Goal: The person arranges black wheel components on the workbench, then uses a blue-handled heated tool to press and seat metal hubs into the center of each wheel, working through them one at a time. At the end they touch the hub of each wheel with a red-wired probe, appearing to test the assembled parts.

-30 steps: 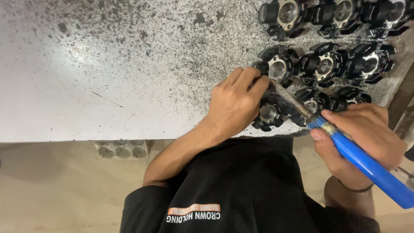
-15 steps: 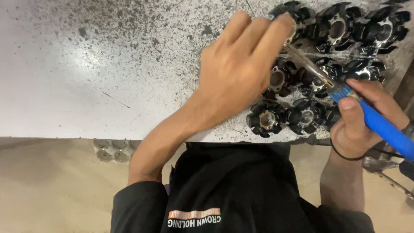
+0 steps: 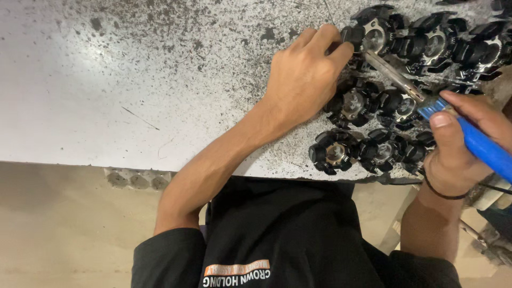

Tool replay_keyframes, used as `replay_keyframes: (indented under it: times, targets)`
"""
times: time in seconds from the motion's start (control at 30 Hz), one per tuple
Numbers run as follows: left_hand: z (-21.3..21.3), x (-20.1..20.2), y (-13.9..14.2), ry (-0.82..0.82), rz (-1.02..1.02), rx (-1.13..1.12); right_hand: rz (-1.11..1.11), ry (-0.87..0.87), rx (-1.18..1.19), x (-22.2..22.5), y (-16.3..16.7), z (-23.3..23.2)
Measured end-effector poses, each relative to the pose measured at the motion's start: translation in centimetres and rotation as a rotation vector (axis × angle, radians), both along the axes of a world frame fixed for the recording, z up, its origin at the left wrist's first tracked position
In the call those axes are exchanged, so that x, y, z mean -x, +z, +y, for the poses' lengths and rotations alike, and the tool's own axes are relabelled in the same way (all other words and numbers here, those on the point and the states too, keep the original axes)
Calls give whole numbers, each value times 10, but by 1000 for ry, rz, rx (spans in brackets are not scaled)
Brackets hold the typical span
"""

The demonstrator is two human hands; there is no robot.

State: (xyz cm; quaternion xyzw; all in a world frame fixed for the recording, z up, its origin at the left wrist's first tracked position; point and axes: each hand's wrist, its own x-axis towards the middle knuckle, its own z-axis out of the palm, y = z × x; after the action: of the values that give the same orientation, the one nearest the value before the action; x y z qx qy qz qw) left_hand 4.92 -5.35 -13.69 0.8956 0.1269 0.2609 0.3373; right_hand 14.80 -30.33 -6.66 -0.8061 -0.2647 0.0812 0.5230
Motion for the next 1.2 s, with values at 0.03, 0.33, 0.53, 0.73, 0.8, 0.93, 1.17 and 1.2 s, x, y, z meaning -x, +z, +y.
replay_keyframes:
  times: [0.03,0.33,0.53,0.73,0.8,0.93,1.17,1.2]
  targets:
    - [0,0,0,-2,4,-2,8,14,45,-2,5,-1]
    - [5,-4,4,-13,18,-27,-61,122,146,-11,14,-1]
    - [2,-5,4,-39,27,-12,-23,49,172,-9,32,21]
    - [-4,-12,-7,-32,15,-24,22,85,110,-9,43,42]
    - [-5,-16,-10,-40,-3,-17,0,108,123,-11,43,44]
    - [0,-19,-2,-56,-36,46,4,114,173,-16,45,39]
    - [31,9,76,-184,37,5,151,6,-248,-28,26,32]
    - [36,7,84,-123,-89,-26,153,13,-265,-31,21,33]
